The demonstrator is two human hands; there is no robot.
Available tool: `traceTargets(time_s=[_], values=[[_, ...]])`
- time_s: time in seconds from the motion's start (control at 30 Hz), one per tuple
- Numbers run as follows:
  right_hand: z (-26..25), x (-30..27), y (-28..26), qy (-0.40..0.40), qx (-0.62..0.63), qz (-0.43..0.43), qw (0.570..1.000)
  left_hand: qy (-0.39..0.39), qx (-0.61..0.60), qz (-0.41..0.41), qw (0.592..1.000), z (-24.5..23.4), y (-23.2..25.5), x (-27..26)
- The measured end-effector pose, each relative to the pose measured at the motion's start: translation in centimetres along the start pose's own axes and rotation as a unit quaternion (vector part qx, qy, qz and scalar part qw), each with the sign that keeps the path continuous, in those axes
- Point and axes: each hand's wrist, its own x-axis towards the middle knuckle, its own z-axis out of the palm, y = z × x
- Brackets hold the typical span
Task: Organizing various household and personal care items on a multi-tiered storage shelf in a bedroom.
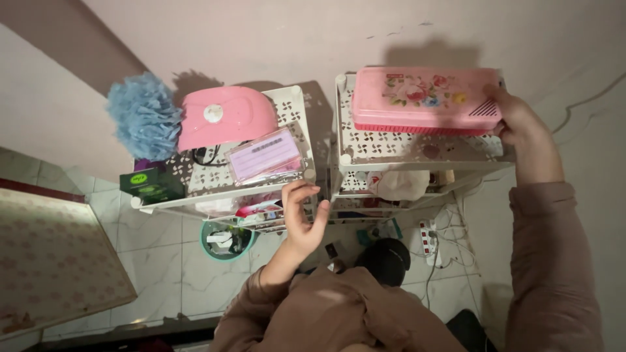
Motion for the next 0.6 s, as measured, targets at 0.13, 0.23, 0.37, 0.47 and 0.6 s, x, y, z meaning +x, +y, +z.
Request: traceTargets(time_s=[0.13, 0.23, 0.37, 0.47, 0.6], values=[[0.5, -0.6, -0.8, -0.034, 0.077, -0.018, 0.996, 0.014, 0.009, -0.013, 1.000, 0.0, -0.2, 0.5], [-1.1, 1.0, 0.4, -0.022, 0.091, -0.017, 0.995, -0.001, -0.038, -0.038, 0.999, 0.5, -0.8, 1.8], [-4.5, 3.7, 2.7, -0.108, 0.150, -0.086, 0.979, -0.065, -0.097, -0.015, 0.993, 1.6, 0.5, 5.8], [-4.1, 1.0, 0.7, -0.115, 0.162, -0.100, 0.975, -0.136, -0.056, -0.033, 0.988, 3.1, 0.4, 8.7], [-3.3, -3.9, -2.2, -0.033, 0.140, -0.084, 0.986, -0.194, -0.163, -0.106, 0.962, 6.4, -3.4, 11.8]])
